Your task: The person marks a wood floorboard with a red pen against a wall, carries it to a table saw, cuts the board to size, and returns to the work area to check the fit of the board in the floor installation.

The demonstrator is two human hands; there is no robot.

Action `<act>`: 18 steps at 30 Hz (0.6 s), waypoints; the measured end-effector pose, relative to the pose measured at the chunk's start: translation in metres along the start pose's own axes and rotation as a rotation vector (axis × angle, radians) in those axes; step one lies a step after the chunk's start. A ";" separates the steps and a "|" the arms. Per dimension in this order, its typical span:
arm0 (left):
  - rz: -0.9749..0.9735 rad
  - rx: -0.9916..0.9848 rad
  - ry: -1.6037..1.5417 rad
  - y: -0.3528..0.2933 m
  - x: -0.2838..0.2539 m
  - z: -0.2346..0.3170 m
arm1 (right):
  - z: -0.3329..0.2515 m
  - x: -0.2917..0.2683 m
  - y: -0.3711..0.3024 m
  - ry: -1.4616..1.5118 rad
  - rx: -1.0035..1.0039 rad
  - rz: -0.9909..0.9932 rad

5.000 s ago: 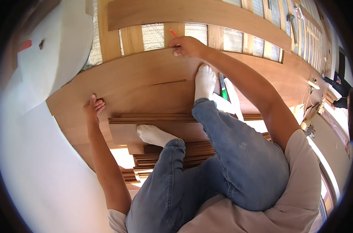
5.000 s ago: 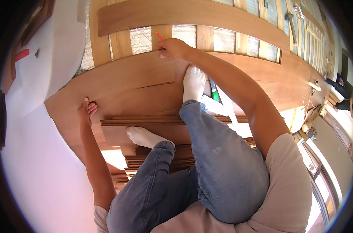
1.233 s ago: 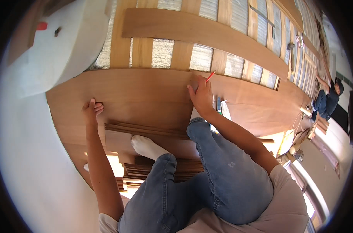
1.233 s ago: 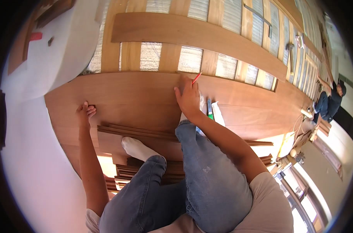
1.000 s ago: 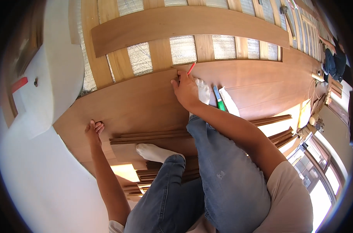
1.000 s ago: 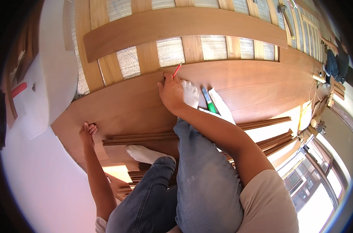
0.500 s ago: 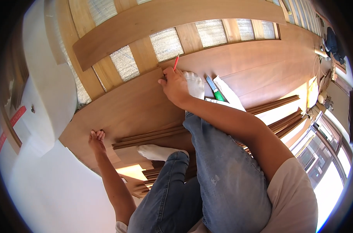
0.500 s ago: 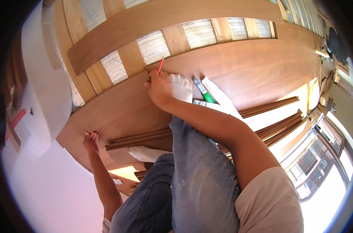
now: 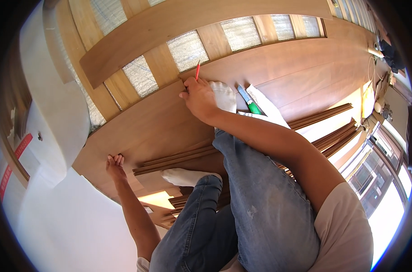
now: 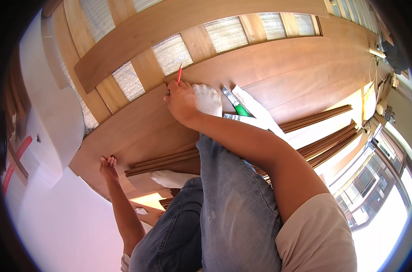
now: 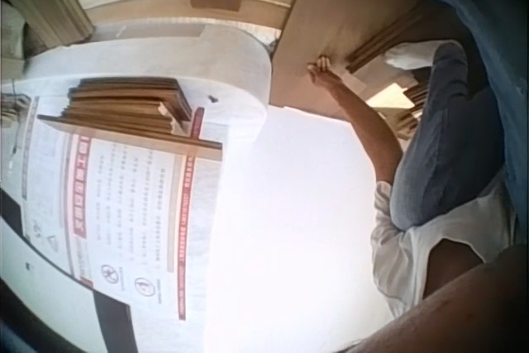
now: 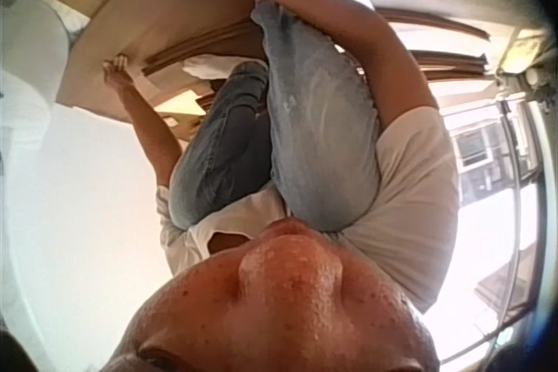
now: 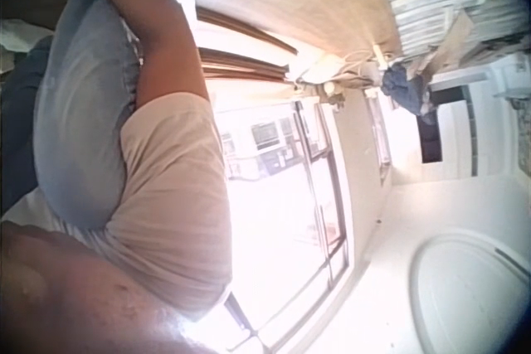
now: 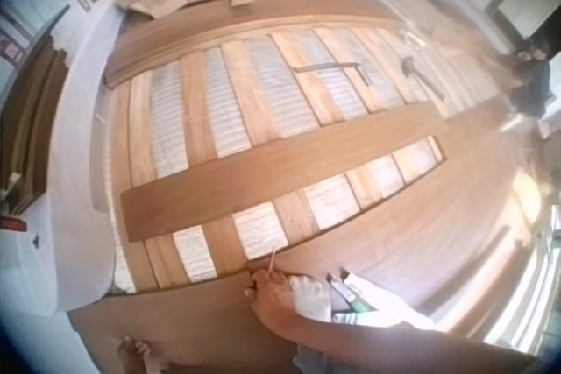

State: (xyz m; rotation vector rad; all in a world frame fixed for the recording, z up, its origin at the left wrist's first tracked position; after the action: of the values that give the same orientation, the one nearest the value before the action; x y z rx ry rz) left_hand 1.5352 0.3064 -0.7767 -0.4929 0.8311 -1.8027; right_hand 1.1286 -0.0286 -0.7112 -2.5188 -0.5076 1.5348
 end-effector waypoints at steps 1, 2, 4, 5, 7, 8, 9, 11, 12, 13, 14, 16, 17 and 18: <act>0.000 0.006 0.006 0.002 0.007 0.000 | 0.002 -0.004 0.001 -0.002 0.009 0.011; -0.004 0.029 0.037 0.002 0.012 0.007 | 0.002 -0.004 0.000 0.013 0.036 -0.018; -0.216 0.063 0.004 0.016 -0.029 0.028 | -0.008 0.012 0.000 0.015 0.036 -0.063; -0.045 0.125 0.072 0.015 -0.039 0.014 | 0.005 0.035 -0.006 0.010 0.144 -0.242; 0.028 0.015 0.038 0.010 -0.027 -0.021 | -0.015 -0.040 -0.005 -0.154 0.074 -0.199; 0.152 0.010 0.067 0.011 -0.013 -0.034 | 0.017 0.001 -0.008 -0.088 0.033 -0.094; 0.063 0.026 0.088 0.022 -0.031 -0.032 | 0.009 0.003 -0.007 0.037 0.024 -0.036; 0.094 0.046 -0.065 0.016 -0.024 -0.022 | 0.010 0.009 -0.003 0.028 -0.003 -0.056; 0.073 0.066 -0.067 0.008 -0.011 -0.018 | 0.013 0.015 -0.002 0.013 -0.010 -0.114; 0.104 0.092 -0.035 -0.005 0.000 -0.014 | 0.018 0.017 -0.003 0.026 0.000 -0.092; 0.136 0.115 -0.007 -0.012 0.009 -0.011 | 0.026 0.020 -0.005 -0.013 0.025 -0.117; 0.101 0.114 0.020 -0.008 0.007 -0.002 | 0.019 0.022 -0.006 -0.023 0.046 -0.072; 0.075 0.091 0.048 -0.006 0.008 -0.002 | 0.017 0.023 -0.003 -0.019 0.046 -0.059; 0.108 0.060 0.036 -0.002 0.005 0.001 | 0.016 0.034 0.000 -0.037 0.047 -0.098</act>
State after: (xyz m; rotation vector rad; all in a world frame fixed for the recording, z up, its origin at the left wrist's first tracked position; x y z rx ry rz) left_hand 1.5325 0.3016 -0.7743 -0.3711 0.8112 -1.7362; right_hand 1.1290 -0.0168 -0.7472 -2.3976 -0.5844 1.5415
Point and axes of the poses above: each hand's wrist, its own y-axis towards the middle knuckle, its own x-axis out of the palm, z = x × y, the point moved 7 cm from there along y, towards the middle knuckle, and after that the axes turned 14 degrees about -y, right-handed, at the moved point
